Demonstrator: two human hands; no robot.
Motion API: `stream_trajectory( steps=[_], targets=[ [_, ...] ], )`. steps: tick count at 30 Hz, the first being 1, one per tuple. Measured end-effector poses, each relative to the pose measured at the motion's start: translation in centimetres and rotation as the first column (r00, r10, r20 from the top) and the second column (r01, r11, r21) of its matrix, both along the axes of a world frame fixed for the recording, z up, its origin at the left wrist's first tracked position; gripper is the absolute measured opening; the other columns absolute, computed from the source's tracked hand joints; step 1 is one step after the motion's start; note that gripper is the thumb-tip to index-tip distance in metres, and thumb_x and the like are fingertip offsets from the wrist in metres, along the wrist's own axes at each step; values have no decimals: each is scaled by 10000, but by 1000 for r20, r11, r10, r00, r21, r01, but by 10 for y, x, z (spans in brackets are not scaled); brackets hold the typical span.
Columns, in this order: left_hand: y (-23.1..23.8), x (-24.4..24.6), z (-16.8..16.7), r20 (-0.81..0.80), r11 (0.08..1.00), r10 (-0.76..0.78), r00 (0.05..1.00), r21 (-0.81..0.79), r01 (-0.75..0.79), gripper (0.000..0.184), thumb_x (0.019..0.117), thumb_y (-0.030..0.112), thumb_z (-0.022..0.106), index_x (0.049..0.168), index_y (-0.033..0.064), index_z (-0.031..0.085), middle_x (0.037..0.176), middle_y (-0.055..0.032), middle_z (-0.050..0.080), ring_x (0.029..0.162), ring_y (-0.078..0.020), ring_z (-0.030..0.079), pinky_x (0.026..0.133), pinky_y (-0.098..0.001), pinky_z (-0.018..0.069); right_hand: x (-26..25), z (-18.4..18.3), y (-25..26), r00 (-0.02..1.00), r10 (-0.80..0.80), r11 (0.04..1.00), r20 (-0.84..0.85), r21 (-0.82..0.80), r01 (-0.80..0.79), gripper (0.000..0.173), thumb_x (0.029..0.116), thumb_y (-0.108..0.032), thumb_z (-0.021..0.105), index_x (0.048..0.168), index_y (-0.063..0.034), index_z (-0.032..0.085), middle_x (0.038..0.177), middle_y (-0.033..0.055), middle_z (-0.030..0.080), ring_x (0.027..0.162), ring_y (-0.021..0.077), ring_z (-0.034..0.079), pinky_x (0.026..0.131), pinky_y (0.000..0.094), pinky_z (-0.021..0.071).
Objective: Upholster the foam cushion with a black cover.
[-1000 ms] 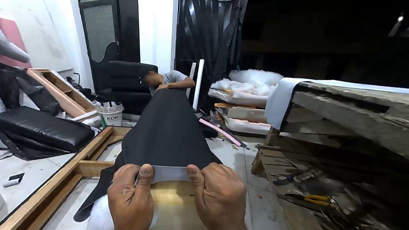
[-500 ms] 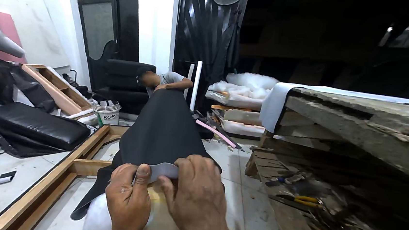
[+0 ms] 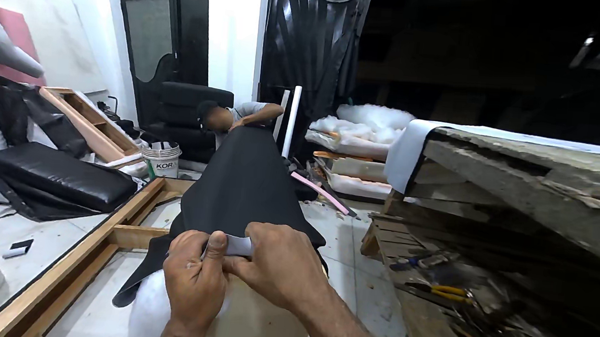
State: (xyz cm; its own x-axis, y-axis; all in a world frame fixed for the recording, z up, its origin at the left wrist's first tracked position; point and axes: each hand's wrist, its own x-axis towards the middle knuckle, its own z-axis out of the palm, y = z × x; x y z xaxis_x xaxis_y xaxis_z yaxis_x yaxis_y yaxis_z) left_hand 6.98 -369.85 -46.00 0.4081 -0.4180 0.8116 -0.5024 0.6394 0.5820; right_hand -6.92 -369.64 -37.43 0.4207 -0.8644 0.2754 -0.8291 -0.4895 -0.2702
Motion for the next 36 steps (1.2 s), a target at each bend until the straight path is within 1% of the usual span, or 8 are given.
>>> stream_trajectory(
  steps=[4, 8, 11, 13, 17, 21, 25, 36],
  targets=[
    [-1, 0, 0, -15, 1000, -14, 1000, 1, 14, 419, 1043, 351, 505, 707, 158, 663, 670, 83, 611, 716, -49, 622, 787, -303, 528, -5, -11, 2, 987, 9, 992, 161, -129, 12, 506, 893, -585, 686, 876, -79, 711, 783, 69, 682, 780, 242, 687, 697, 482, 547],
    [1, 0, 4, -24, 999, -22, 999, 22, 23, 409, 1042, 333, 510, 726, 140, 685, 686, 75, 636, 742, -51, 636, 828, -316, 529, -6, -29, -1, 956, -3, 922, 294, -370, 117, 480, 994, -539, 556, 849, -116, 730, 778, 25, 686, 801, 205, 676, 742, 442, 522],
    [1, 0, 4, -26, 1000, -12, 1000, 28, 13, 405, 1042, 328, 510, 738, 132, 692, 699, 70, 641, 761, -52, 639, 846, -320, 523, 3, -35, 0, 922, -220, 828, 319, -439, 350, 560, 979, -623, 498, 919, -140, 775, 895, 47, 733, 933, 258, 701, 902, 537, 512],
    [0, 1, 3, -28, 1000, -15, 999, 19, 16, 412, 1045, 332, 505, 746, 126, 697, 703, 63, 645, 769, -57, 640, 849, -324, 523, 5, -31, 3, 937, -266, 864, 228, -374, 336, 652, 960, -715, 446, 1014, -167, 796, 998, 41, 768, 1020, 255, 717, 998, 562, 490],
    [0, 0, 2, -31, 1000, -9, 999, -3, 9, 415, 1047, 332, 512, 720, 138, 678, 684, 76, 623, 741, -47, 622, 820, -304, 515, 1, -32, 2, 977, -112, 903, 179, -393, 175, 555, 999, -618, 476, 912, -167, 786, 916, 9, 773, 876, 211, 716, 803, 472, 516],
    [-1, 0, 2, -19, 1000, -9, 1000, -19, 9, 401, 1046, 309, 514, 713, 145, 667, 676, 83, 608, 732, -41, 609, 822, -302, 503, -1, -43, -5, 980, 38, 791, 195, -606, 90, 477, 1026, -466, 539, 727, -127, 689, 659, 19, 649, 639, 195, 639, 584, 379, 475],
    [-2, 1, 1, -9, 1000, -19, 1000, -23, 19, 400, 1044, 318, 526, 720, 140, 679, 689, 77, 620, 748, -47, 616, 825, -308, 508, 5, -47, -6, 969, 0, 707, 247, -686, 175, 602, 1073, -492, 443, 646, -106, 620, 578, 34, 577, 575, 196, 607, 545, 363, 463],
    [-1, 1, 1, -3, 1000, -10, 1000, -17, 10, 404, 1043, 333, 532, 714, 148, 677, 682, 79, 614, 748, -48, 619, 847, -314, 502, 7, -51, -7, 962, 2, 653, 272, -729, 205, 610, 1080, -476, 428, 628, -104, 597, 563, 32, 557, 553, 190, 584, 527, 354, 438]
  ],
)
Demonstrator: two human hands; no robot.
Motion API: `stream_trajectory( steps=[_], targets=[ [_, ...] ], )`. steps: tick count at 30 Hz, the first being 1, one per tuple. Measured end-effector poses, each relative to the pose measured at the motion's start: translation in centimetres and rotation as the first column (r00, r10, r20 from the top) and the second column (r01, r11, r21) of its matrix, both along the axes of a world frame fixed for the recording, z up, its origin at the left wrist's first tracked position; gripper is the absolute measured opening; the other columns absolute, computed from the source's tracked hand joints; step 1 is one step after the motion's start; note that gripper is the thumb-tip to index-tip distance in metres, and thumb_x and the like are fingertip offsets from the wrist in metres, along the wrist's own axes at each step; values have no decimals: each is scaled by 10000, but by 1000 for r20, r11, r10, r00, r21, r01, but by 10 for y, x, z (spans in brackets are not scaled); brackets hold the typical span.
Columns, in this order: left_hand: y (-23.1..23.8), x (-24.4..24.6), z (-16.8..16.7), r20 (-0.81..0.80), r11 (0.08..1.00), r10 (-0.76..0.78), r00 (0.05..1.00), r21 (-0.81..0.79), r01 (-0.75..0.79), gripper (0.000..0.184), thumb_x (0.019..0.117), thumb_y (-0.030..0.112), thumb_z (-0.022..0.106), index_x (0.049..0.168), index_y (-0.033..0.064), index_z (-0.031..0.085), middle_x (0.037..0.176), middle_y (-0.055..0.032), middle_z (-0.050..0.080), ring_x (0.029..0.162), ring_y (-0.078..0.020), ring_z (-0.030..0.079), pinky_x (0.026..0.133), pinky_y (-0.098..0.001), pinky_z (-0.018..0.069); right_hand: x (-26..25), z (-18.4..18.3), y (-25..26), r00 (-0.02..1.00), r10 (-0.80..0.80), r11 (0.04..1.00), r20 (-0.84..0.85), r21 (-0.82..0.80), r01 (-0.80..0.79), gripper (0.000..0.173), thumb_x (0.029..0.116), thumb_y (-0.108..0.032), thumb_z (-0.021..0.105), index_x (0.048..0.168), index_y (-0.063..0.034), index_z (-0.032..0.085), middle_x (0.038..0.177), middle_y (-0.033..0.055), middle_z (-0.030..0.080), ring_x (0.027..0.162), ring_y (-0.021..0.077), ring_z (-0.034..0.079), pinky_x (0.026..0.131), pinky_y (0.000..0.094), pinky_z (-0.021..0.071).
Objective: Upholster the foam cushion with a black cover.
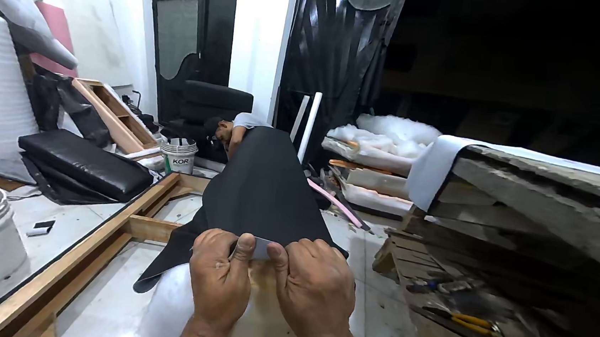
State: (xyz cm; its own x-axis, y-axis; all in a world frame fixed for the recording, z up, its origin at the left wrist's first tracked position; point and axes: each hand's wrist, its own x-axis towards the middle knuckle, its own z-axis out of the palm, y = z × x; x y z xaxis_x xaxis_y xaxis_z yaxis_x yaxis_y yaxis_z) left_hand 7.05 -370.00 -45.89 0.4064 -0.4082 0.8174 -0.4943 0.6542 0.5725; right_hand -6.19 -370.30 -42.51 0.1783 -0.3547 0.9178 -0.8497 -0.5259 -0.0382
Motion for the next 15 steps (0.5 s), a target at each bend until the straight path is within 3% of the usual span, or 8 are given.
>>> stream_trajectory(
  steps=[7, 15],
  targets=[
    [-2, 2, -4, 7, 1000, 22, 1000, -13, -22, 407, 1040, 353, 537, 715, 160, 686, 686, 87, 626, 761, -50, 621, 864, -331, 496, 2, -1, -2, 1000, -2, 1000, -5, -17, 2, 591, 1074, -464, 446, 626, -112, 607, 566, 27, 570, 557, 182, 591, 523, 354, 439],
    [-5, 3, -8, 25, 998, 54, 998, -17, -54, 435, 1035, 386, 549, 690, 156, 681, 668, 70, 640, 747, -66, 643, 884, -363, 519, -2, -6, -4, 1000, 23, 998, -15, -58, -24, 606, 1076, -467, 423, 602, -109, 542, 552, 30, 522, 535, 196, 560, 500, 376, 418]
  ],
)
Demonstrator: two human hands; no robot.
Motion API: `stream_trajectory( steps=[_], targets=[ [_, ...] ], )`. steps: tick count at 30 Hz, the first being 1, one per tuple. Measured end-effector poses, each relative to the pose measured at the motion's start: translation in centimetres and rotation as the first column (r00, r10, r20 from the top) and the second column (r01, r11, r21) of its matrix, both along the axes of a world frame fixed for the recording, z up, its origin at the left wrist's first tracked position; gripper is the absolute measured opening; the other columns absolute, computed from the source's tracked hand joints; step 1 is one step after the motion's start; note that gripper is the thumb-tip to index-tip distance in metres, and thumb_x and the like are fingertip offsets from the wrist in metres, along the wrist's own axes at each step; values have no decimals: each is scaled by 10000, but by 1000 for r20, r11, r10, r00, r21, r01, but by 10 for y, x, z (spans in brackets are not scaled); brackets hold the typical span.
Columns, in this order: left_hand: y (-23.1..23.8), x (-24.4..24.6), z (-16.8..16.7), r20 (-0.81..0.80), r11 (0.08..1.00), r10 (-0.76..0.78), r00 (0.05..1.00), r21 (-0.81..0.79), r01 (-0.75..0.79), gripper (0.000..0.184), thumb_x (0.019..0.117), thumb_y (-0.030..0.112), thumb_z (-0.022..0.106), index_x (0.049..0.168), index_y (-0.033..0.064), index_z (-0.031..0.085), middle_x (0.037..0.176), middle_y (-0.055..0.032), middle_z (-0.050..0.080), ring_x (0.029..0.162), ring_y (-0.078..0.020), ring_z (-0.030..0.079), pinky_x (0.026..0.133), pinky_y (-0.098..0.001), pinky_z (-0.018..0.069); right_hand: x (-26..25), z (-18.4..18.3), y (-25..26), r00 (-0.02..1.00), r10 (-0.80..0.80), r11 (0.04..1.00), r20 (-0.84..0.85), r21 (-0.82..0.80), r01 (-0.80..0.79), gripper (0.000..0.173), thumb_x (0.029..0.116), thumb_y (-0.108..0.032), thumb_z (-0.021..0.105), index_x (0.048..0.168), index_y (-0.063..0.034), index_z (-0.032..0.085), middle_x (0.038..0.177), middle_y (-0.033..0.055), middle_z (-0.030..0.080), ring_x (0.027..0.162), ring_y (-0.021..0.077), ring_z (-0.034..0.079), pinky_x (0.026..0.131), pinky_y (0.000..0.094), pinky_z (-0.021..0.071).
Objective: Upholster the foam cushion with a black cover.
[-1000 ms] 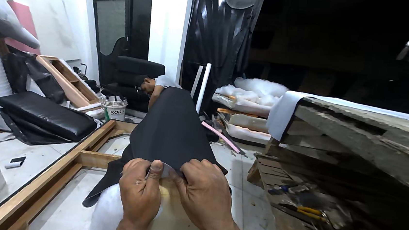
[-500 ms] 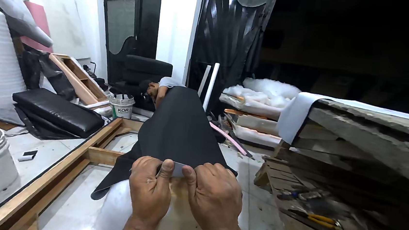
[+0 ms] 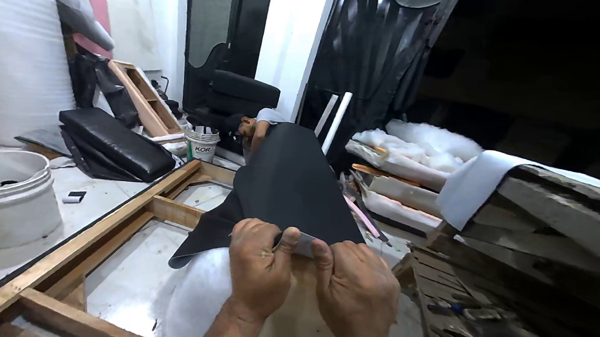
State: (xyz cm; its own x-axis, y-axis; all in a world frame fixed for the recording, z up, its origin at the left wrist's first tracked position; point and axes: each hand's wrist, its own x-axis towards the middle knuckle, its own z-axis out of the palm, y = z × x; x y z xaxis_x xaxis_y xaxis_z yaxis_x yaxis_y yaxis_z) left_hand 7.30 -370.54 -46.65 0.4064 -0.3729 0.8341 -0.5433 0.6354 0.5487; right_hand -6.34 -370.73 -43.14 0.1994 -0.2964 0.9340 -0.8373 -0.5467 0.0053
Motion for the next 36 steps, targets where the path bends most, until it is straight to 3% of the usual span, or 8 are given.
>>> stream_trajectory(
  steps=[6, 18, 27, 36],
  targets=[
    [-2, 0, 1, 4, 1000, 2, 1000, 18, -2, 457, 1026, 387, 567, 654, 137, 658, 624, 44, 623, 697, -92, 634, 873, -385, 510, -2, -2, 1, 999, -2, 1000, -39, -14, 1, 630, 1084, -476, 398, 602, -88, 513, 550, 65, 491, 526, 235, 548, 493, 408, 416],
    [-1, 1, 2, 19, 1000, 28, 999, 4, -28, 521, 1037, 434, 545, 616, 132, 596, 580, 29, 566, 642, -112, 601, 813, -371, 505, -2, -2, 2, 998, 12, 1000, -55, -24, -14, 621, 1081, -479, 407, 603, -99, 520, 560, 54, 510, 542, 209, 563, 503, 387, 430],
    [0, 1, 2, 19, 999, 33, 999, -8, -33, 503, 1031, 422, 563, 617, 139, 599, 578, 35, 565, 643, -110, 602, 813, -373, 506, -3, -5, 1, 999, 3, 1000, -47, -30, -4, 604, 1078, -462, 414, 596, -108, 496, 552, 43, 484, 531, 195, 535, 492, 371, 396],
    [-1, 1, 1, 18, 1000, 23, 1000, -6, -23, 491, 1031, 419, 560, 644, 127, 634, 602, 34, 596, 658, -101, 616, 807, -367, 516, -2, -2, 3, 998, -9, 1000, -66, 2, 9, 619, 1082, -490, 387, 628, -96, 534, 598, 56, 512, 587, 224, 561, 526, 398, 429]
  ],
)
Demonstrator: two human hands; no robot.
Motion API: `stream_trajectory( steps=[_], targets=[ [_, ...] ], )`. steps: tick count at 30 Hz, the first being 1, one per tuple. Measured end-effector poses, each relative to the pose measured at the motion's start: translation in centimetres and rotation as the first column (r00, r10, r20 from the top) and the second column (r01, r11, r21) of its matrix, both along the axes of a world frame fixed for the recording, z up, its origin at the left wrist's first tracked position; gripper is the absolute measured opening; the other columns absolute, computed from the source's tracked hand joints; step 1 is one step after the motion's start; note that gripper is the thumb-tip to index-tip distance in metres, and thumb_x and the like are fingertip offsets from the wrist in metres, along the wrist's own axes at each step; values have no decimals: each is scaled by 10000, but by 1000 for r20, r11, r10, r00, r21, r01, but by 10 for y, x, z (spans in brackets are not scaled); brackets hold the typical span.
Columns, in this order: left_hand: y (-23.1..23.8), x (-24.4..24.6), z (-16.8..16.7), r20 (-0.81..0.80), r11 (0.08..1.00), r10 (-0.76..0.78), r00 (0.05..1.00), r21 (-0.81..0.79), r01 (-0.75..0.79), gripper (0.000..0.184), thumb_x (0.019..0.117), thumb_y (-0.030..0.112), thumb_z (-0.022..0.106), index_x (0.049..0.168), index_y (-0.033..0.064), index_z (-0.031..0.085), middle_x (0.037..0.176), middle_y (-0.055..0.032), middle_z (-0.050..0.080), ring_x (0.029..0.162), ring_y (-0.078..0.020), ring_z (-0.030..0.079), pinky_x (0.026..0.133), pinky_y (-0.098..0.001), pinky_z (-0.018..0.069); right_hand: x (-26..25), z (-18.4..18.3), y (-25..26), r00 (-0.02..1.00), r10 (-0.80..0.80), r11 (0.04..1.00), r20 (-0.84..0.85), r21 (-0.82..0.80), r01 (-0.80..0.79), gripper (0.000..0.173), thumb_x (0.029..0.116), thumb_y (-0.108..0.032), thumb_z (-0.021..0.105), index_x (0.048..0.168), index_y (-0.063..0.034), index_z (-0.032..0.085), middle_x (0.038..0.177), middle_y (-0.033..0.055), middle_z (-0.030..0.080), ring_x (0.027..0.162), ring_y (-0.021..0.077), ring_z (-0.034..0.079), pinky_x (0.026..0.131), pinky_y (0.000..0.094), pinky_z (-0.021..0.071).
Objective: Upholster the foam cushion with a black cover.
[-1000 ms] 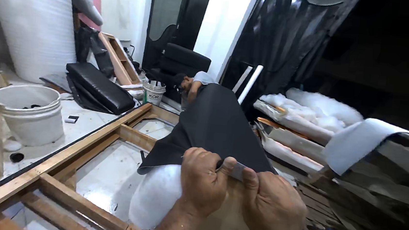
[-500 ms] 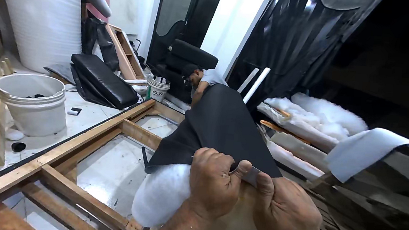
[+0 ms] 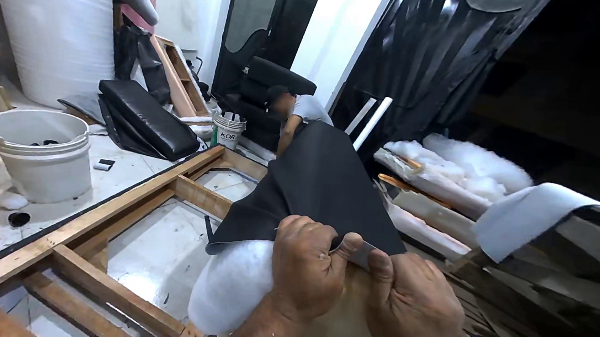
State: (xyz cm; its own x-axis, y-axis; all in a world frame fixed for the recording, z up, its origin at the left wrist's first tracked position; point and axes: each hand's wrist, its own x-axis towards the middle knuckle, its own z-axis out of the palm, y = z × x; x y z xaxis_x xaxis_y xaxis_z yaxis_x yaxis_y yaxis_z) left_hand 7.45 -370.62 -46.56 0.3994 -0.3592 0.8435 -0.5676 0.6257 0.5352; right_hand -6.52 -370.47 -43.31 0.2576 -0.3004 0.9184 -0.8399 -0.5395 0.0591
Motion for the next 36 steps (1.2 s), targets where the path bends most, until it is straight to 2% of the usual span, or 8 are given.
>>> stream_trajectory(
  steps=[7, 13, 17, 24, 27, 30, 34, 36],
  targets=[
    [0, 1, 1, -2, 1000, -5, 1000, 13, 5, 455, 1030, 400, 567, 675, 134, 670, 639, 42, 635, 700, -89, 638, 834, -360, 517, 12, 10, 11, 997, -18, 989, -76, 148, 30, 548, 1054, -475, 384, 923, -36, 684, 819, 128, 652, 795, 326, 656, 683, 494, 526],
    [0, 2, -3, 11, 1000, -24, 1000, 2, 24, 438, 1031, 389, 569, 687, 139, 676, 652, 46, 642, 714, -90, 643, 872, -382, 519, 19, 13, 10, 997, 72, 963, -7, 261, -68, 440, 1030, -366, 381, 785, -119, 649, 686, 25, 598, 664, 195, 625, 554, 396, 484],
    [0, 1, -5, 17, 1000, -27, 999, -5, 27, 438, 1031, 399, 561, 685, 154, 673, 659, 57, 637, 731, -86, 640, 877, -379, 518, 14, 14, 13, 991, 132, 948, -4, 292, -125, 350, 984, -343, 470, 862, -105, 696, 745, 26, 651, 712, 189, 651, 597, 392, 524],
    [0, 3, -6, 19, 1000, -13, 1000, -14, 13, 427, 1030, 398, 564, 693, 162, 677, 671, 65, 641, 747, -83, 643, 885, -372, 520, 20, 7, 11, 996, 94, 981, 9, 168, -94, 382, 1016, -297, 443, 780, -124, 689, 744, 21, 659, 752, 197, 655, 652, 394, 518],
    [0, 3, -6, 20, 1000, -5, 1000, -7, 5, 424, 1031, 387, 560, 696, 154, 677, 674, 57, 641, 756, -89, 647, 888, -374, 522, 21, 3, 11, 999, 52, 990, 12, 130, -53, 413, 1051, -304, 426, 917, -114, 768, 918, 39, 770, 924, 204, 734, 814, 417, 582],
    [0, 3, -5, 18, 1000, -12, 1000, 4, 12, 426, 1034, 381, 559, 699, 147, 682, 680, 55, 647, 771, -89, 654, 906, -380, 524, 26, 1, 9, 1000, -23, 993, 21, 119, 21, 458, 1070, -339, 403, 1071, -95, 791, 892, 47, 764, 845, 216, 726, 750, 413, 580],
    [0, 4, -6, 16, 1000, -2, 1000, -3, 2, 435, 1037, 390, 552, 694, 153, 677, 670, 61, 640, 759, -84, 647, 899, -376, 516, 32, 3, 7, 998, -16, 991, 58, 131, 9, 487, 1065, -371, 442, 706, -139, 675, 675, -3, 657, 675, 166, 647, 625, 378, 492],
    [0, 4, -7, 28, 1000, -1, 1000, 2, 1, 440, 1040, 402, 547, 699, 159, 679, 669, 63, 639, 754, -83, 643, 904, -381, 510, 31, 1, 6, 995, 30, 994, 93, 105, -40, 533, 1074, -393, 437, 638, -138, 609, 601, -10, 578, 612, 147, 591, 589, 353, 448]
  ],
)
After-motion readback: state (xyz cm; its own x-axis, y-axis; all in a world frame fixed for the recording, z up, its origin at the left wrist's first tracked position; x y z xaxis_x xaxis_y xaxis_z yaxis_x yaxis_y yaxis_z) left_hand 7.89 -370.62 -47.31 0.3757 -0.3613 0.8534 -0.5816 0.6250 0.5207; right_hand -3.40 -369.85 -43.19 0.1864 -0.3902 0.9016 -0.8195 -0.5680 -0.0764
